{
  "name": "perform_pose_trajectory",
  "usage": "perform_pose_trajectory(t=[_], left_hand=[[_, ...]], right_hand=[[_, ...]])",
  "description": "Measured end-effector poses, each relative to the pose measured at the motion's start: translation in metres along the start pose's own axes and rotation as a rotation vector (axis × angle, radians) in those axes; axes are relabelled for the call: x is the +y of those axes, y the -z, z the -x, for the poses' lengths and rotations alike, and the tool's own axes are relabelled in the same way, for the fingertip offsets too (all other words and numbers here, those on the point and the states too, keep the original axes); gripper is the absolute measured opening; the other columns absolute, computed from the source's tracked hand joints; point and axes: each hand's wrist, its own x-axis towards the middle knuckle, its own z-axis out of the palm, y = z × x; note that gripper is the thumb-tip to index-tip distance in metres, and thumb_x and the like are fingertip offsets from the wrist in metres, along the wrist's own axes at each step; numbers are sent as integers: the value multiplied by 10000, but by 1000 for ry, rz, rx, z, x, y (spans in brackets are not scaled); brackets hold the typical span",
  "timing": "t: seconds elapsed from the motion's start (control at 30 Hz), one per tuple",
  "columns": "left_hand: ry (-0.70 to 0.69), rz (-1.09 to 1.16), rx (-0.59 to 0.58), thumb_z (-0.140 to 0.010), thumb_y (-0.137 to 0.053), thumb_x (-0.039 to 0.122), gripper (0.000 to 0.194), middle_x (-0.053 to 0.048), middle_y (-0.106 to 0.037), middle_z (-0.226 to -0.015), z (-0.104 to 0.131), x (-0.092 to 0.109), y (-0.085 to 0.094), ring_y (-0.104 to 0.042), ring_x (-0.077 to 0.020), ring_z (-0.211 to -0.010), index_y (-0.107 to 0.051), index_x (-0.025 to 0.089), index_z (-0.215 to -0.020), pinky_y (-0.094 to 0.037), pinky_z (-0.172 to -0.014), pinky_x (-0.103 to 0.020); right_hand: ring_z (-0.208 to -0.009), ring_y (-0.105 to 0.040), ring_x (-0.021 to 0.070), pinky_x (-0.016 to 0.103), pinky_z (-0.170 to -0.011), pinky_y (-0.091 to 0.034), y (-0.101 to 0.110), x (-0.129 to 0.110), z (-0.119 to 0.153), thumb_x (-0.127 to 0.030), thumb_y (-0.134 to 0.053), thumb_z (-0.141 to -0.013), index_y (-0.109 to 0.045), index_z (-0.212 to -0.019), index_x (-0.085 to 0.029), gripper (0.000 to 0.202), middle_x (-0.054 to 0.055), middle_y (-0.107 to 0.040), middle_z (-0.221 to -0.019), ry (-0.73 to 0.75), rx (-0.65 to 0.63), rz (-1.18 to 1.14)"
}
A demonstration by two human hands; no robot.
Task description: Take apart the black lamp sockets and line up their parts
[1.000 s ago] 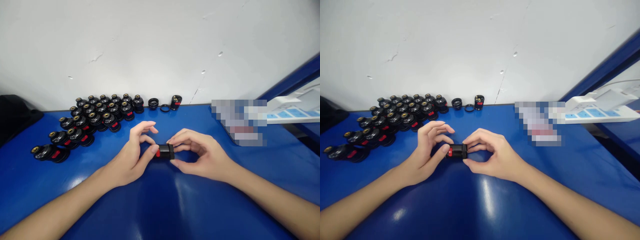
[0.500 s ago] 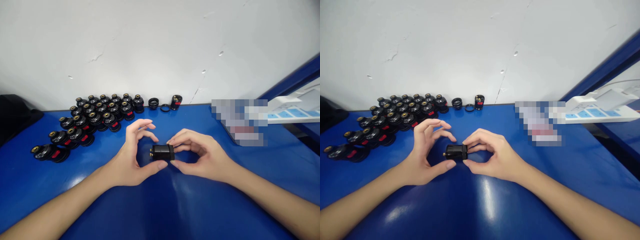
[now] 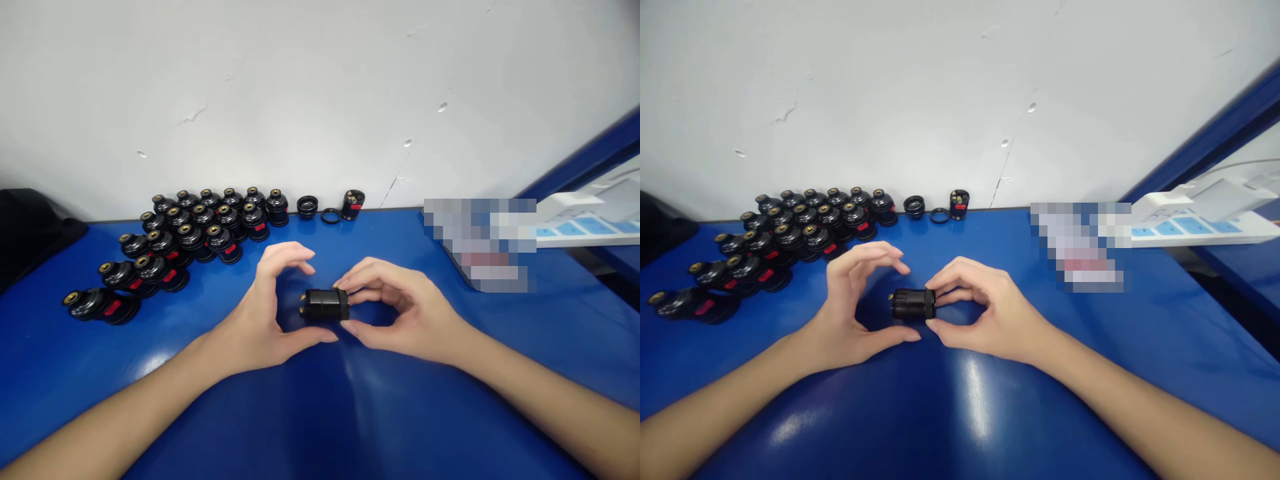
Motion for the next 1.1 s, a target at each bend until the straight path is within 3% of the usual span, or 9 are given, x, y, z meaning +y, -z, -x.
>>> perform_pose_trajectory(t=[0.17,0.37,0.57,0.67,0.77,0.9,1.1], left_hand=[[128,-35,2,-985,-764,197,785,-141,-487,-1446,4,4,-1,-700,-162,-930,-275,316,-1587,-651,-901,-459],[178,-36,8,-1048,-660,206,644,-107,-555,-1351,3,3,-3,-696,-149,-925,-297,304,-1570,-631,-1060,-516],[84,43,87,-952,-791,161,774,-94,-467,-1422,0,3,-3,-701,-130,-909,-330,352,-1543,-655,-1029,-507],[-13,1,70,-865,-881,172,914,-113,-430,-1450,-1,-1,-1,-663,-219,-1111,-315,368,-1555,-626,-1060,-563],[-8,-30,-22,-829,-918,225,1019,-158,-381,-1508,0,1,1,-580,-310,-1294,-260,352,-1597,-578,-1111,-631],[74,41,-81,-890,-804,124,984,-184,-319,-1550,2,8,1,-654,-237,-1138,-187,337,-1626,-639,-1026,-569],[47,81,-31,-903,-772,48,941,-127,-355,-1517,3,5,-1,-691,-150,-1003,-236,375,-1604,-643,-1056,-529]], right_hand=[[-983,-819,194,326,-908,-730,0,-1,-1,-94,-869,-826,-754,-1117,-227,340,50,-744,-1098,3,4,-14],[-978,-816,202,344,-907,-734,0,-1,-1,-122,-876,-824,-756,-1114,-230,332,53,-743,-1092,1,4,-1],[-1011,-813,223,375,-908,-735,0,0,-1,-120,-868,-834,-754,-1118,-236,327,63,-745,-1114,4,-2,0],[-998,-815,217,358,-894,-735,0,0,-1,-120,-876,-828,-755,-1097,-232,315,58,-748,-1092,6,27,-3],[-993,-818,215,349,-889,-735,-1,-1,-2,-116,-880,-821,-757,-1103,-232,328,59,-750,-1091,3,22,0],[-974,-822,216,352,-874,-740,-1,-2,-2,-123,-875,-826,-754,-1086,-234,308,57,-756,-1078,0,23,-11],[-991,-819,219,365,-893,-738,-1,-1,-2,-122,-870,-833,-754,-1098,-233,309,59,-755,-1091,1,16,-21]])
